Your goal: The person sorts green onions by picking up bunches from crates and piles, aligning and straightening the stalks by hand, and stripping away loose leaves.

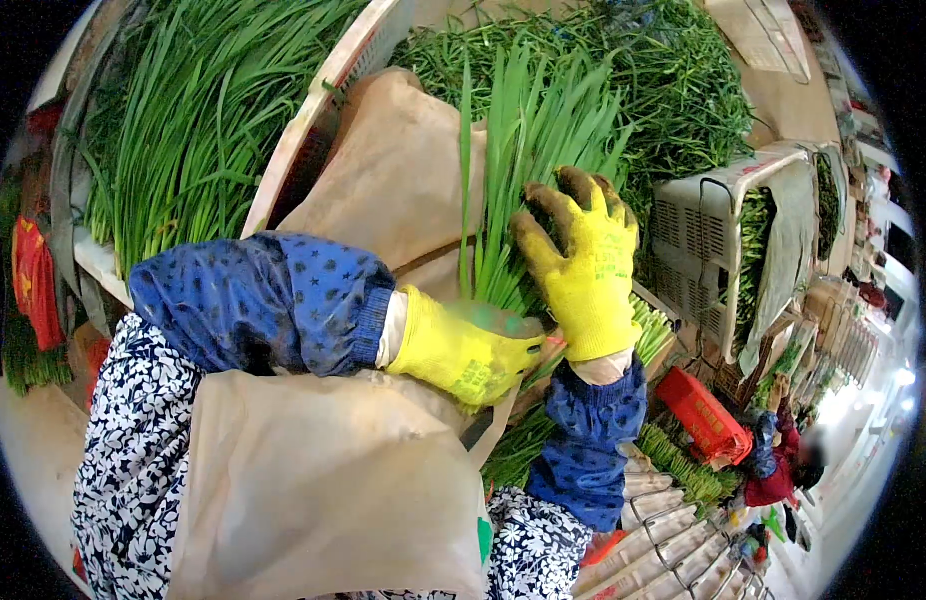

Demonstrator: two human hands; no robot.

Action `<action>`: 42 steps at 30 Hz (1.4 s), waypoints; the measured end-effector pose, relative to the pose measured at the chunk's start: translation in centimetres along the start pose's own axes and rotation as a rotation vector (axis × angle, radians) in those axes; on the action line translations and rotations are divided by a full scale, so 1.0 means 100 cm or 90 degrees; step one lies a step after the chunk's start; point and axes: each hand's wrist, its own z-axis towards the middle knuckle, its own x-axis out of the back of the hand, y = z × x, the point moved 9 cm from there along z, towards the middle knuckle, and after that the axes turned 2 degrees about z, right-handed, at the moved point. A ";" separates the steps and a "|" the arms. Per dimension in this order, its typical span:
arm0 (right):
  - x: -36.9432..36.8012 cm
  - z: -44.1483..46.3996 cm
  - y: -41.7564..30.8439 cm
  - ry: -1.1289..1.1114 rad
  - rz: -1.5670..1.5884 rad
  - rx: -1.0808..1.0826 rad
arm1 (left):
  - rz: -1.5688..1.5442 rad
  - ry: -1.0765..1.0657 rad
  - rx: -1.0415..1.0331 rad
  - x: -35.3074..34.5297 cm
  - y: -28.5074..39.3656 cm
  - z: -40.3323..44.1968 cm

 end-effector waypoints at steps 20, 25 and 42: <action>-0.023 0.024 0.009 0.095 0.011 -0.074 | 0.013 0.028 0.057 -0.036 0.003 0.005; -0.030 0.025 0.027 0.113 0.227 -0.123 | -0.019 -0.024 0.026 -0.016 -0.001 0.002; -0.004 -0.050 -0.017 -0.048 0.778 -0.463 | -0.081 0.058 -0.018 -0.012 0.007 -0.002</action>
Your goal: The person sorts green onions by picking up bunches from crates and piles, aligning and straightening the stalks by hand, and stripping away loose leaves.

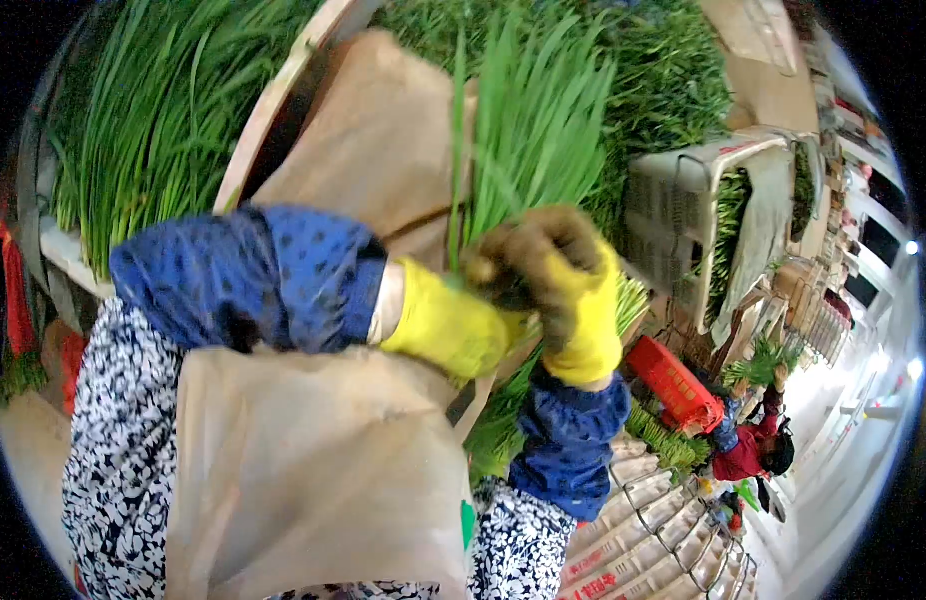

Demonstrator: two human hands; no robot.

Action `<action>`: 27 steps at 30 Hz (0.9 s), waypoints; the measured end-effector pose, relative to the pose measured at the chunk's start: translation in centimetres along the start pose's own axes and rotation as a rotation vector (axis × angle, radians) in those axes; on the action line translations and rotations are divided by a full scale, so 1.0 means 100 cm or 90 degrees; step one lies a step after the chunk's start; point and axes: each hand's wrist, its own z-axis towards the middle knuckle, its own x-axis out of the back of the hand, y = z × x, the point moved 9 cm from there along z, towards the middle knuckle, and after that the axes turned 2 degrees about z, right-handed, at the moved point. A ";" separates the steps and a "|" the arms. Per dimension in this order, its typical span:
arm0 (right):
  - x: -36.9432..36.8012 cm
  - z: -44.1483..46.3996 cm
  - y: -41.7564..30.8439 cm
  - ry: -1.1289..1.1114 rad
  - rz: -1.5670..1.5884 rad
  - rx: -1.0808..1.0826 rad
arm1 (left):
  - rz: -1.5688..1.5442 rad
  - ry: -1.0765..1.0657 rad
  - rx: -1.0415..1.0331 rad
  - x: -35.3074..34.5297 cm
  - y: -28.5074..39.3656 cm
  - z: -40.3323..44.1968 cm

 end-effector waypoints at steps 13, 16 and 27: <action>0.005 0.043 -0.089 -0.277 0.326 0.236 | 0.023 0.009 0.028 0.008 -0.006 0.002; 0.086 0.080 -0.121 0.230 -0.521 0.504 | 0.091 -0.031 -0.059 0.020 -0.002 0.007; 0.054 -0.017 -0.071 0.256 -0.312 0.687 | -0.368 0.673 0.469 0.220 -0.163 -0.022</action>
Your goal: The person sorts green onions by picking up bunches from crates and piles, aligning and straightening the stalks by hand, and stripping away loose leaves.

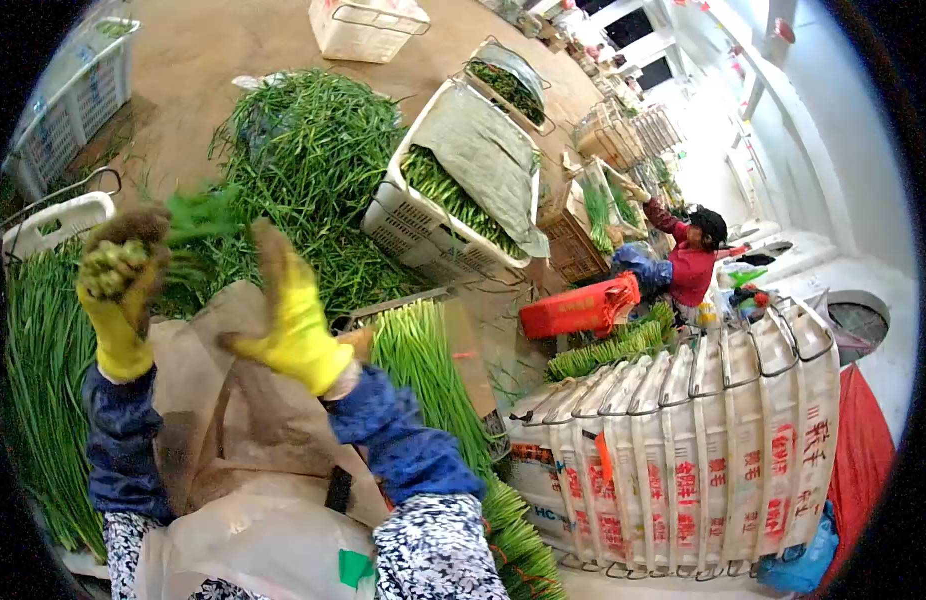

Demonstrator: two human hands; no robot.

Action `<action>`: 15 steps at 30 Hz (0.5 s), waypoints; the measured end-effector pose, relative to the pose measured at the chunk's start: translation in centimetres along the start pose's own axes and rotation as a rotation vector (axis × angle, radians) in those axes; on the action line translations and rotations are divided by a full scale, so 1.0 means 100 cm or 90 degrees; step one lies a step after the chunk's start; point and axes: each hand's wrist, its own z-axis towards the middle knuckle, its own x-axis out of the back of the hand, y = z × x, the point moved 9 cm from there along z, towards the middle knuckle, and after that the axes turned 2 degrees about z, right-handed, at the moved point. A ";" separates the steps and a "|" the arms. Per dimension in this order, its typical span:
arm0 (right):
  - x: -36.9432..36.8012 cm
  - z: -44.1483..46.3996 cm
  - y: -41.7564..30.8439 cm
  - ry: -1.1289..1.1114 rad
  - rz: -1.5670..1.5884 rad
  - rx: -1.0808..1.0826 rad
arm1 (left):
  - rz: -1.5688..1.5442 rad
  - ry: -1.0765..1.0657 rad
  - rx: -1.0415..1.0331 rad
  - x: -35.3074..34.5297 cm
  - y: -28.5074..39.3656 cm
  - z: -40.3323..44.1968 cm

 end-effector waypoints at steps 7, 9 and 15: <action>-0.069 0.076 -0.060 0.115 -0.185 0.161 | 0.180 0.014 -0.297 0.018 0.054 0.001; -0.076 0.084 -0.065 0.174 -0.183 0.186 | 0.153 0.057 -0.221 0.031 0.060 0.011; -0.072 0.091 -0.063 0.241 -0.120 0.222 | 0.119 -0.007 -0.153 0.010 0.081 0.018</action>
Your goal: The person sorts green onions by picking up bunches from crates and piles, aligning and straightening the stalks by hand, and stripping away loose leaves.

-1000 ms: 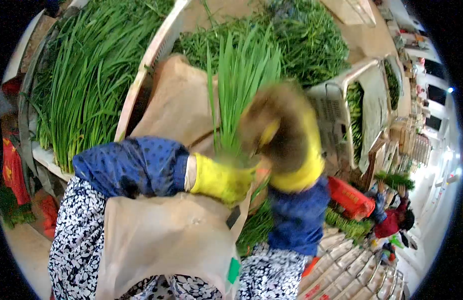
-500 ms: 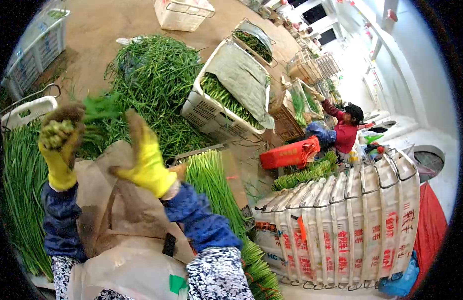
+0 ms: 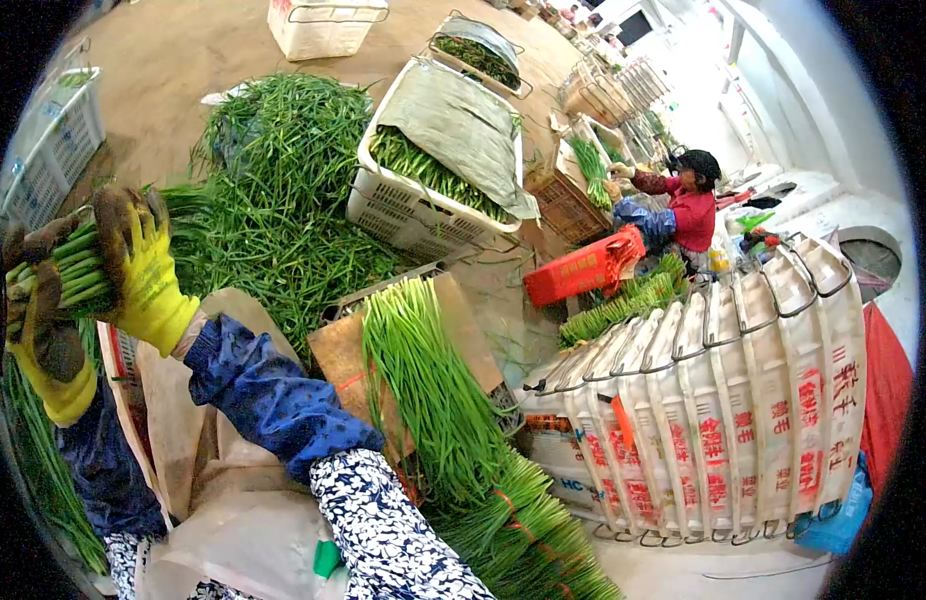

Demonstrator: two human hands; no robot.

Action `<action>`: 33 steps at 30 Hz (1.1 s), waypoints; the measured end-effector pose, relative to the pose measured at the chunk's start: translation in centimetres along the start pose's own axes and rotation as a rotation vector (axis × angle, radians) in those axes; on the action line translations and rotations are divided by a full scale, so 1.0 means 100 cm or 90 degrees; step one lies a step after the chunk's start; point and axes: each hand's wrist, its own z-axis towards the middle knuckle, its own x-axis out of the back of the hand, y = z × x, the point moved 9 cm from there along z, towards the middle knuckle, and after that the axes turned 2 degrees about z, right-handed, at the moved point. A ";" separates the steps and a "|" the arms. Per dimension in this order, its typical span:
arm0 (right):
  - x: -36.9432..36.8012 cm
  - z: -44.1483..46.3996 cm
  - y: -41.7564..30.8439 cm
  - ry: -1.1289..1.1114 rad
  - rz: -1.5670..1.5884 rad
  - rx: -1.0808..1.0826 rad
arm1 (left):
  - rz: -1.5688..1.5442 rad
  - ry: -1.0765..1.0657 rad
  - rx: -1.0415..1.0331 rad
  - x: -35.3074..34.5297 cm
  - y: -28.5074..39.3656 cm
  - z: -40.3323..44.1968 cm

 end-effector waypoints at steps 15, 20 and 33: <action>0.015 0.004 0.032 -0.097 -0.048 -0.078 | -0.135 -0.209 -0.015 -0.048 0.015 0.030; 0.143 0.011 0.022 -0.207 -0.294 -0.055 | -0.514 -0.277 0.085 -0.122 -0.004 0.039; 0.402 -0.262 0.114 -0.228 -0.484 -0.743 | -0.580 -0.249 0.743 -0.399 -0.182 -0.225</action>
